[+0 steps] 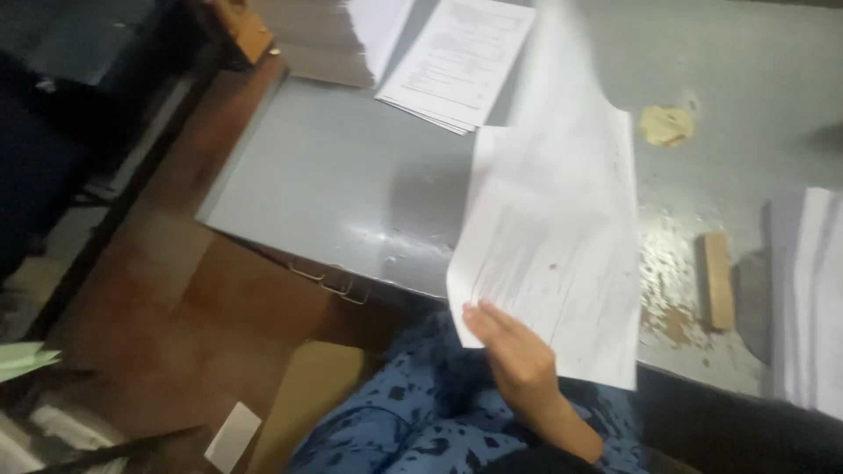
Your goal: Folding printed sheets of paper and stacking them on a desk
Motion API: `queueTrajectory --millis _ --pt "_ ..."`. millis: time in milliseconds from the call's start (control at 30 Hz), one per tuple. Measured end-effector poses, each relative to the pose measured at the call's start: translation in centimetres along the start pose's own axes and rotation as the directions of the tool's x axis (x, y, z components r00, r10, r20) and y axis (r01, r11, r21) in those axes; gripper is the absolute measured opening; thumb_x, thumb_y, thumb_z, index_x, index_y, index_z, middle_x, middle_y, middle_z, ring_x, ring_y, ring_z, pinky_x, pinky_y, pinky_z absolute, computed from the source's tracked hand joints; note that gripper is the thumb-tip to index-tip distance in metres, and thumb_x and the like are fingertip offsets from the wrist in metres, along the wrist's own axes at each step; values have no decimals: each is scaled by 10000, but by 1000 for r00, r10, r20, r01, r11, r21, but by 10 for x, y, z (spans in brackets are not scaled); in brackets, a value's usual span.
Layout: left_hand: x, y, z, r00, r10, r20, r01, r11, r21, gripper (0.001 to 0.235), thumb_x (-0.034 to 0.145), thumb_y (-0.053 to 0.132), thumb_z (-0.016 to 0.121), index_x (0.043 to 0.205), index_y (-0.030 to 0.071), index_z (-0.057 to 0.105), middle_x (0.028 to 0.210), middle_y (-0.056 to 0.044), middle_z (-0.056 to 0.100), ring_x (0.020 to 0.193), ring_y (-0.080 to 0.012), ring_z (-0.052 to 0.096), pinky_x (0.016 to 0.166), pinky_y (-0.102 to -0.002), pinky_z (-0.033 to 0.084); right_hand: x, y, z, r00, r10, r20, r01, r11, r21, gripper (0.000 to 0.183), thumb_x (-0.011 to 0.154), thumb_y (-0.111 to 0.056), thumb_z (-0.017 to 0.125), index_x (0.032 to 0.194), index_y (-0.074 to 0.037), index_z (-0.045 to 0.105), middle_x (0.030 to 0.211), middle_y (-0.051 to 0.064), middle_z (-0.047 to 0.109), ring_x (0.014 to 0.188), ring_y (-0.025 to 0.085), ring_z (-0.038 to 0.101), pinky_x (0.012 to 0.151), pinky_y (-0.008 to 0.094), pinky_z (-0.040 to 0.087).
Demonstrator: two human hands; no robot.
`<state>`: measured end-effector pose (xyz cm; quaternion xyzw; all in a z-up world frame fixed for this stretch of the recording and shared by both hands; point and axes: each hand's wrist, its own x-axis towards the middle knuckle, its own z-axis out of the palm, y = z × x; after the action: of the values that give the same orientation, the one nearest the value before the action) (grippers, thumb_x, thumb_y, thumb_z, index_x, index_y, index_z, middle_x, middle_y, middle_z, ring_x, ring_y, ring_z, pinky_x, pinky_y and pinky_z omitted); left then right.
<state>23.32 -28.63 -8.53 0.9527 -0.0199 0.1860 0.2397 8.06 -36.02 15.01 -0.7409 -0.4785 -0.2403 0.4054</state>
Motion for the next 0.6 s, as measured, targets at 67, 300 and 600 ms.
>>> queueTrajectory --millis 67,300,600 --pt "-23 -40 17 963 -267 25 268 959 -94 539 958 438 473 1384 120 562 1481 -49 444 1385 -271 483 1148 -565 376 7 -12 19 1000 -27 9 27 1000 -3 268 1027 10 520 1235 -17 687 1218 77 745 1117 297 739 976 356 608" --pt "-129 -146 61 352 -882 315 904 233 -357 318 1076 255 381 1259 121 603 1243 24 544 1220 -141 575 1164 -361 422 -23 6 19 995 84 57 -86 996 29 298 1047 -1 477 1270 -23 674 1275 94 716 1181 268 711 1089 358 544" --pt "-160 -66 -240 746 -635 200 664 689 -290 262 885 366 761 955 113 740 870 -46 776 829 -170 732 761 -312 564 -70 32 40 957 262 127 -271 960 64 292 998 -43 597 1277 -9 676 1298 122 707 1173 229 710 1115 323 531"
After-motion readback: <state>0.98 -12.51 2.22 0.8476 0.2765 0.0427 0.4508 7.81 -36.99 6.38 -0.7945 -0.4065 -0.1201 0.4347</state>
